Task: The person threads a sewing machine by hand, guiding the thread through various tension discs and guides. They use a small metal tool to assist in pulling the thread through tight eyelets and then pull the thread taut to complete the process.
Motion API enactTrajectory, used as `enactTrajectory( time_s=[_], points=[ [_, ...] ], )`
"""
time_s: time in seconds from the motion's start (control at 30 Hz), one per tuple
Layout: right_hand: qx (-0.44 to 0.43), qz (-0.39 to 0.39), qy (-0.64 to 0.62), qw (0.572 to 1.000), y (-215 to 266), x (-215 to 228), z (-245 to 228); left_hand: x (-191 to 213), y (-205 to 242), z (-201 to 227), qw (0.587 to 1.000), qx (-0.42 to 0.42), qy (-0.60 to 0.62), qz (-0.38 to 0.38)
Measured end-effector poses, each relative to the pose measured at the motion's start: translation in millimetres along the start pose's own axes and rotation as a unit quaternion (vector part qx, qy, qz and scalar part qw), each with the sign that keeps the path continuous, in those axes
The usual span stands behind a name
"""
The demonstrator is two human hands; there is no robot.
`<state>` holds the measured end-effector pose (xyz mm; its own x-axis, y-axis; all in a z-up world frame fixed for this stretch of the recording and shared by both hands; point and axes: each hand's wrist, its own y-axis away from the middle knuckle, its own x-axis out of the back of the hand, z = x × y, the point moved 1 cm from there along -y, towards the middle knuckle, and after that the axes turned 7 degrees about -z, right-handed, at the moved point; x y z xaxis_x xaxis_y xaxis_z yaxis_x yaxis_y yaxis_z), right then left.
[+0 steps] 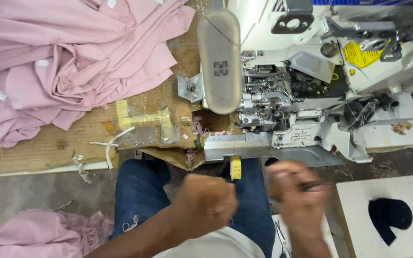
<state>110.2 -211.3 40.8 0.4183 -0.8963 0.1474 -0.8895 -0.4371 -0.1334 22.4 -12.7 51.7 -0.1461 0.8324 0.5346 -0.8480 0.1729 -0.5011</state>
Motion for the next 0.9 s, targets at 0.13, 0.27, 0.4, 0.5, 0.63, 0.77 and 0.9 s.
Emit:
enactTrajectory(
  time_s=[0.13, 0.27, 0.4, 0.5, 0.63, 0.77, 0.9],
  points=[
    [0.037, 0.131, -0.090, 0.987, -4, 47, -24, 60, 18, -3, 0.981, 0.191, -0.020, -0.034],
    [0.035, 0.185, -0.014, 0.982, 7, 79, -33, 111, 30, -16, 0.904, 0.361, -0.176, -0.147],
    [0.049, 0.170, -0.001, 0.984, 22, 75, -30, 100, 14, -6, 0.930, 0.194, -0.311, 0.021],
    [0.032, 0.179, 0.070, 0.981, 28, 52, -55, 57, -9, 3, 0.923, 0.041, 0.371, 0.094],
    [0.178, -0.094, 0.130, 0.971, 27, 28, -87, 15, -51, 27, 0.986, -0.098, -0.087, -0.101],
    [0.271, -0.111, 0.068, 0.954, 8, 43, -55, 19, -68, 41, 0.994, -0.071, 0.046, -0.066],
    [0.175, -0.034, -0.016, 0.984, -5, 23, -29, 20, -55, 38, 0.988, -0.060, 0.137, 0.041]
  ],
)
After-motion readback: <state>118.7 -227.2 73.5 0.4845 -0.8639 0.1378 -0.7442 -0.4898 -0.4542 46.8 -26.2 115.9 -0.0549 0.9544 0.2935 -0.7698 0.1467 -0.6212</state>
